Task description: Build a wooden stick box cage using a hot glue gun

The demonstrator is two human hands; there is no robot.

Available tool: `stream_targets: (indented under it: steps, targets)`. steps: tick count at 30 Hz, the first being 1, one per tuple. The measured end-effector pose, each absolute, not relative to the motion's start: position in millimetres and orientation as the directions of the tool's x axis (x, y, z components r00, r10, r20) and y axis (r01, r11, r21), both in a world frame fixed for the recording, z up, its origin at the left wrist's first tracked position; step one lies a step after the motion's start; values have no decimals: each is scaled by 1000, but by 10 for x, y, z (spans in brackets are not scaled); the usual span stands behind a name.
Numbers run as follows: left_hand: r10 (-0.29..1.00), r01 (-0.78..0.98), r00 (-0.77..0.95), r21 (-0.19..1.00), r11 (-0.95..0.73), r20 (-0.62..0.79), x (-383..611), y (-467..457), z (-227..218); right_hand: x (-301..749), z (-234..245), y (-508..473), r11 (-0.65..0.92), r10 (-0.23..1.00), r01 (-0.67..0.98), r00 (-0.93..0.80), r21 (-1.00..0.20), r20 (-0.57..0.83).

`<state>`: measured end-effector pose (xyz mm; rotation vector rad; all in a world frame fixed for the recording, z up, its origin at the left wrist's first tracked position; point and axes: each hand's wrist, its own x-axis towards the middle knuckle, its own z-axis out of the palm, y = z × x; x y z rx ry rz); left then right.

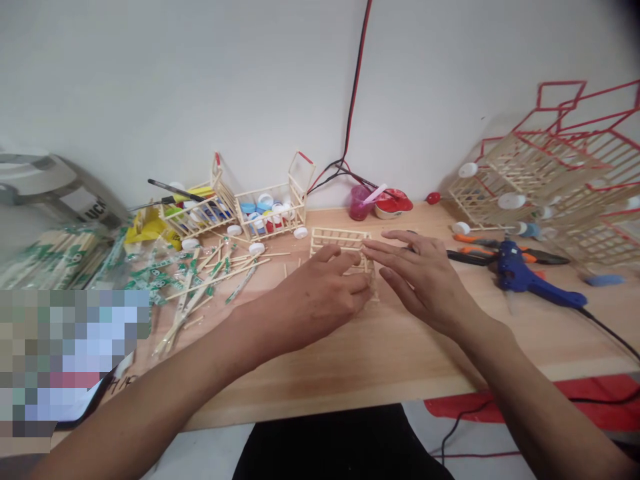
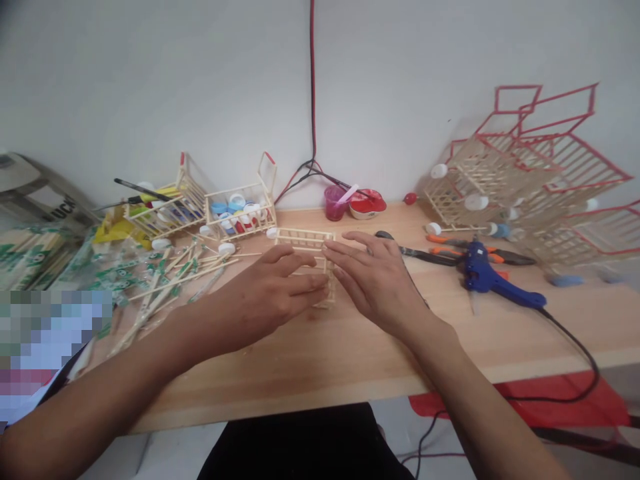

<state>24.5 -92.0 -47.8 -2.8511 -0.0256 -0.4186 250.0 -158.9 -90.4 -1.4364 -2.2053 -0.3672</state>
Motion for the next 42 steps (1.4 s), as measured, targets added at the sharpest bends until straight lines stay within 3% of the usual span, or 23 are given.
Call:
stream_targets:
  steps: [12, 16, 19, 28, 35, 42]
  targets:
    - [1, 65, 959, -215, -974, 284, 237, -945, -498, 2491, -892, -1588, 414, 787, 907, -316, -75, 530]
    - [21, 89, 923, -160, -983, 385, 196, -877, -510, 2530, -870, -1602, 400, 766, 899, -221, -178, 604]
    - [85, 159, 885, -126, -979, 458, 160, -802, -508, 2550, -876, -1605, 393, 747, 899, -192, -191, 636]
    - [59, 128, 903, -135, -983, 426, 161, -833, -616, 2518, -973, -1551, 404, 777, 908, -276, -112, 566]
    - [56, 122, 931, -163, -979, 360, 154, -858, -639, 2532, -988, -1548, 405, 785, 906, -274, -126, 556]
    - [58, 121, 921, -142, -983, 385, 165, -878, -665, 2518, -1014, -1534, 423, 780, 893, -273, -154, 563]
